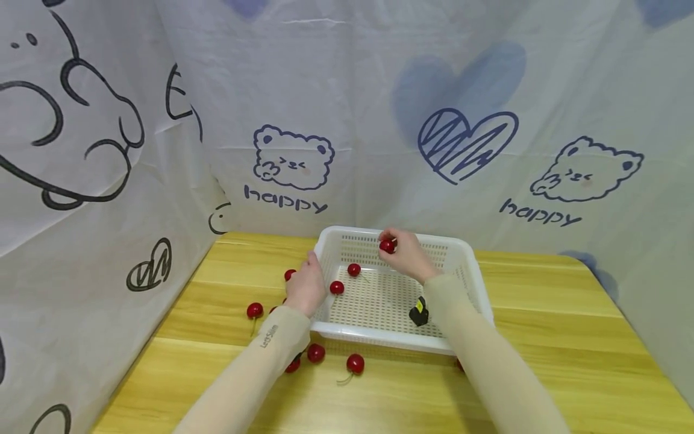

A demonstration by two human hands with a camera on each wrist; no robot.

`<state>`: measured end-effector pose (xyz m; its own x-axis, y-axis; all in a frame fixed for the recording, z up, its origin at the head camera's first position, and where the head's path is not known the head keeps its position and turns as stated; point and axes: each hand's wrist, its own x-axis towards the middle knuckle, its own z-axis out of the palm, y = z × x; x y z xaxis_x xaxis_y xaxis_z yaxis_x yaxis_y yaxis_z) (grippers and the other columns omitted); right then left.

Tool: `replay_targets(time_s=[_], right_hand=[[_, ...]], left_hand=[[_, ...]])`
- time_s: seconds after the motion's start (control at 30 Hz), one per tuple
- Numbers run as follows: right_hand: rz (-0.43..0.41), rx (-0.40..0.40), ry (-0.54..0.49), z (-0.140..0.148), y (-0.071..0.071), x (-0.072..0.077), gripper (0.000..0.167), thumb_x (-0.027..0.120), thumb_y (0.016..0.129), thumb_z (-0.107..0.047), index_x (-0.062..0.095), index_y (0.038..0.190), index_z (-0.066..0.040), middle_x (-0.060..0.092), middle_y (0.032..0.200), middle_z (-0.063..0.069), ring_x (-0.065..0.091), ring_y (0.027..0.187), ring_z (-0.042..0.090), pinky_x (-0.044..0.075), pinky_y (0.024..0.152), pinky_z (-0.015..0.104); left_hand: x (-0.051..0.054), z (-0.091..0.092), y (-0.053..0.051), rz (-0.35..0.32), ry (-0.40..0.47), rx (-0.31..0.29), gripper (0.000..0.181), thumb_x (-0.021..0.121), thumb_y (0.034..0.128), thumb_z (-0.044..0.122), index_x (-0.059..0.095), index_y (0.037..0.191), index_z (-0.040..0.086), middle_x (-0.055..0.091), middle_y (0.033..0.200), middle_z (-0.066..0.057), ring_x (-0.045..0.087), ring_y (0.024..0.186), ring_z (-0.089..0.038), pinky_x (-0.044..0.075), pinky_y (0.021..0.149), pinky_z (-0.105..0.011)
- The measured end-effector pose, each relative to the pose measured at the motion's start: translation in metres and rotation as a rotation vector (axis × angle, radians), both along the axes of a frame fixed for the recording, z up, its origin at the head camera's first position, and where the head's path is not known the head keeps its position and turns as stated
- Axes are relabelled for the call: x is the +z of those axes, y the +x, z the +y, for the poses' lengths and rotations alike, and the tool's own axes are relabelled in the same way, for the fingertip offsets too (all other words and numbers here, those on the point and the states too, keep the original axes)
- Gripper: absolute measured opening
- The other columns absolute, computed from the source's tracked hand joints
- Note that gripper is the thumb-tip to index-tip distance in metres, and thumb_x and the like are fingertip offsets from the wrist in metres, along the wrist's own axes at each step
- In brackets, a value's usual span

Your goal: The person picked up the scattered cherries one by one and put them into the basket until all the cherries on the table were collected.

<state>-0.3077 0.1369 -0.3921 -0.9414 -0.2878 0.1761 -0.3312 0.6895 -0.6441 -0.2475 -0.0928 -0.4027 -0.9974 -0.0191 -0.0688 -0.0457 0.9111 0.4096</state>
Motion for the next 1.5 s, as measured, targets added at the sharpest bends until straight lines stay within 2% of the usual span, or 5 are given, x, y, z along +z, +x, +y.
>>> replay_targets(time_s=[0.3,0.7,1.0,1.3,1.5], right_hand=[[-0.096,0.122,0.085,-0.012,-0.001,-0.019,0.035,0.068,0.088,-0.011,0.065,0.121,-0.001,0.071,0.109,0.010,0.067,0.099,0.023,0.058,0.089,0.036],[-0.182,0.207,0.053,-0.019,0.001,-0.020,0.041,0.071,0.087,-0.004,0.061,0.126,0.003,0.067,0.119,0.022,0.068,0.101,0.028,0.059,0.092,0.038],[-0.097,0.165,0.003,-0.011,0.011,0.010,0.034,0.066,0.090,-0.004,0.062,0.123,0.003,0.066,0.121,0.025,0.067,0.105,0.033,0.058,0.094,0.042],[-0.057,0.074,-0.061,0.009,0.036,0.047,0.037,0.062,0.093,-0.008,0.060,0.128,0.003,0.065,0.125,0.022,0.066,0.110,0.034,0.058,0.095,0.045],[-0.022,0.048,-0.052,0.034,0.053,0.057,0.036,0.061,0.095,-0.010,0.061,0.129,0.001,0.065,0.127,0.020,0.066,0.111,0.034,0.058,0.094,0.046]], left_hand=[[0.000,0.001,0.002,0.017,-0.003,0.003,0.073,0.059,0.0968,0.006,0.019,0.157,-0.005,0.058,0.132,-0.028,0.068,0.097,-0.039,0.061,0.082,-0.052],[-0.001,0.002,0.002,0.044,-0.020,-0.016,0.073,0.061,0.0950,0.005,0.021,0.156,-0.007,0.061,0.127,-0.028,0.069,0.093,-0.040,0.062,0.078,-0.052],[-0.002,0.000,0.000,0.033,-0.021,-0.016,0.076,0.061,0.0944,0.004,0.019,0.157,-0.006,0.059,0.129,-0.029,0.069,0.093,-0.040,0.062,0.078,-0.051],[0.000,0.000,0.000,0.037,-0.029,-0.017,0.072,0.058,0.0966,0.006,0.019,0.156,-0.007,0.060,0.128,-0.028,0.068,0.096,-0.041,0.061,0.081,-0.053],[0.001,0.000,0.001,0.027,-0.006,-0.020,0.072,0.057,0.0969,0.006,0.019,0.156,-0.007,0.059,0.129,-0.029,0.068,0.096,-0.041,0.061,0.080,-0.053]])
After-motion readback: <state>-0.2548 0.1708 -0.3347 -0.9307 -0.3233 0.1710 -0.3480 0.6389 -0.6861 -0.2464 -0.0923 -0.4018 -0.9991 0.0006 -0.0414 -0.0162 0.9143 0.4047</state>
